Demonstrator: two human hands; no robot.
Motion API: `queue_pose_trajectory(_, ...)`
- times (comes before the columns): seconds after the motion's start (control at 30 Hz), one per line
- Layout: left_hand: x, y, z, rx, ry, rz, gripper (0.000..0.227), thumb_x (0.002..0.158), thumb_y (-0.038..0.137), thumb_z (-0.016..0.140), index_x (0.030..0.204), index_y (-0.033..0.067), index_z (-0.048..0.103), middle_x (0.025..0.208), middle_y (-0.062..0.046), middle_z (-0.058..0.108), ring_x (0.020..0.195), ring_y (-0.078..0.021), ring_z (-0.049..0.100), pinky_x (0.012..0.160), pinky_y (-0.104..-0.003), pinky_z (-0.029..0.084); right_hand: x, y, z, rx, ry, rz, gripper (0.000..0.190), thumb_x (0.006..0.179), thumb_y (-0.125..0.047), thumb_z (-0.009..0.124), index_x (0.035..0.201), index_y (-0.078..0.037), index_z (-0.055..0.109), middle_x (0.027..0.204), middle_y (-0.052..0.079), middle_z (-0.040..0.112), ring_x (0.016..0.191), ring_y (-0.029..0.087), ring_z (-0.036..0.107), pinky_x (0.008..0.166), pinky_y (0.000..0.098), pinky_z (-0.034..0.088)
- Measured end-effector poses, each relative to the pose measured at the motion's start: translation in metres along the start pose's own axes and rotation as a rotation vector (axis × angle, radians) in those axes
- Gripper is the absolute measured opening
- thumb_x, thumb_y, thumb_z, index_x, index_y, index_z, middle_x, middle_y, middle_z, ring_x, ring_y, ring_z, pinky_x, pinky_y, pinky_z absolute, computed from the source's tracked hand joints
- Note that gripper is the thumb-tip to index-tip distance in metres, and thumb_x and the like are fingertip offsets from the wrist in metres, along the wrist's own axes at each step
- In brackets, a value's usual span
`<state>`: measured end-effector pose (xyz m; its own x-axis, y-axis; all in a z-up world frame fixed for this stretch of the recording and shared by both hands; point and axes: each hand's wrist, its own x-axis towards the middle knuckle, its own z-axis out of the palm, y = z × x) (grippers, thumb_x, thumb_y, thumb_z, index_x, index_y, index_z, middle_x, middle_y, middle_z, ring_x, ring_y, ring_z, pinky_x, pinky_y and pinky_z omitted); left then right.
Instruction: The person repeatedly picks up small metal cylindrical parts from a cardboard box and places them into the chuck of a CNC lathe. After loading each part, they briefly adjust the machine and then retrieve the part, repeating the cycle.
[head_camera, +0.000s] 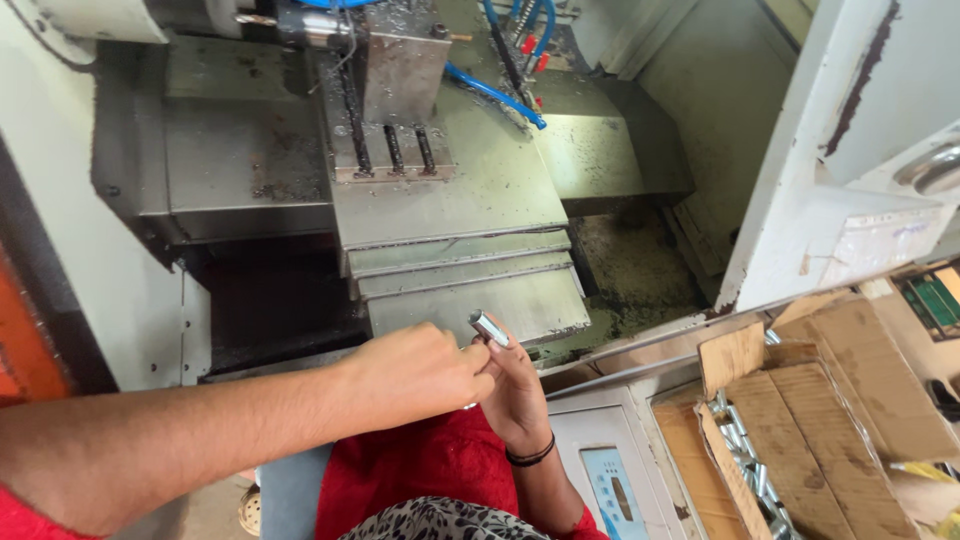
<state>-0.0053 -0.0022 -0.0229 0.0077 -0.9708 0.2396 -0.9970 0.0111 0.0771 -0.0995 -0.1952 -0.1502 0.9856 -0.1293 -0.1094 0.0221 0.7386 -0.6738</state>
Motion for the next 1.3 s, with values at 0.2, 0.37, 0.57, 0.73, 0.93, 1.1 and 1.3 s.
queue_pose_trajectory(0.2, 0.004, -0.002, 0.002, 0.043, -0.039, -0.02, 0.018, 0.084, 0.011, 0.064, 0.1, 0.0026, 0.065, 0.087, -0.013, 0.066, 0.06, -0.0294, 0.07, 0.049, -0.041, 0.056, 0.003, 0.004, -0.011, -0.048, 0.025, -0.099, 0.043, 0.1, -0.012, 0.063, 0.141, -0.001, 0.056, 0.111, 0.004, 0.069, 0.097, 0.013, 0.064, 0.09, 0.0303, 0.052)
queue_pose_trajectory(0.37, 0.003, -0.001, 0.003, 0.029, -0.085, -0.023, 0.023, 0.081, 0.011, 0.065, 0.103, 0.0049, 0.066, 0.085, -0.014, 0.066, 0.061, -0.0304, 0.07, 0.05, -0.041, 0.057, 0.002, 0.01, -0.021, -0.158, 0.006, -0.271, 0.031, 0.105, -0.017, 0.059, 0.131, 0.001, 0.06, 0.11, 0.008, 0.069, 0.101, 0.017, 0.066, 0.093, 0.0339, 0.052)
queue_pose_trajectory(0.57, -0.014, -0.003, -0.001, 0.053, -0.08, -0.028, 0.019, 0.081, 0.012, 0.066, 0.099, 0.0043, 0.066, 0.082, -0.012, 0.066, 0.063, -0.0289, 0.071, 0.05, -0.04, 0.057, -0.001, 0.026, -0.008, -0.183, -0.026, -0.323, 0.041, 0.112, -0.037, 0.047, 0.124, 0.001, 0.057, 0.101, 0.006, 0.065, 0.088, 0.015, 0.061, 0.083, 0.0319, 0.051)
queue_pose_trajectory(0.73, -0.055, -0.008, -0.011, 0.074, -0.074, -0.013, 0.016, 0.083, 0.014, 0.066, 0.097, 0.0051, 0.067, 0.081, -0.011, 0.066, 0.062, -0.028, 0.072, 0.05, -0.04, 0.057, -0.006, 0.056, 0.031, -0.198, 0.101, -0.204, 0.053, 0.108, -0.043, 0.037, 0.13, 0.002, 0.054, 0.094, 0.004, 0.061, 0.083, 0.014, 0.059, 0.082, 0.031, 0.051)
queue_pose_trajectory(0.93, -0.105, -0.016, -0.022, 0.082, -0.08, -0.036, 0.017, 0.082, 0.015, 0.067, 0.097, 0.0087, 0.07, 0.083, -0.011, 0.066, 0.065, -0.0282, 0.072, 0.051, -0.04, 0.057, -0.012, 0.086, 0.078, -0.206, -0.028, -0.228, 0.055, 0.104, -0.033, 0.046, 0.144, 0.004, 0.047, 0.085, 0.001, 0.052, 0.076, 0.017, 0.058, 0.07, 0.0324, 0.05)
queue_pose_trajectory(1.1, -0.115, -0.023, -0.025, 0.153, -0.128, -0.055, 0.012, 0.082, 0.014, 0.067, 0.092, 0.0101, 0.072, 0.092, -0.01, 0.066, 0.071, -0.0269, 0.073, 0.055, -0.038, 0.059, -0.015, 0.093, 0.089, -0.279, 0.01, -0.227, 0.055, 0.103, -0.026, 0.049, 0.149, 0.005, 0.047, 0.086, 0.002, 0.055, 0.079, 0.014, 0.056, 0.069, 0.032, 0.048)
queue_pose_trajectory(1.3, -0.115, -0.023, -0.027, 0.059, -0.016, -0.059, 0.014, 0.084, 0.015, 0.066, 0.096, 0.0114, 0.072, 0.091, -0.012, 0.067, 0.067, -0.0291, 0.073, 0.053, -0.04, 0.059, -0.012, 0.094, 0.08, -0.373, 0.053, -0.274, 0.03, 0.103, -0.015, 0.052, 0.132, -0.007, 0.052, 0.094, 0.009, 0.066, 0.082, 0.017, 0.061, 0.072, 0.0323, 0.051)
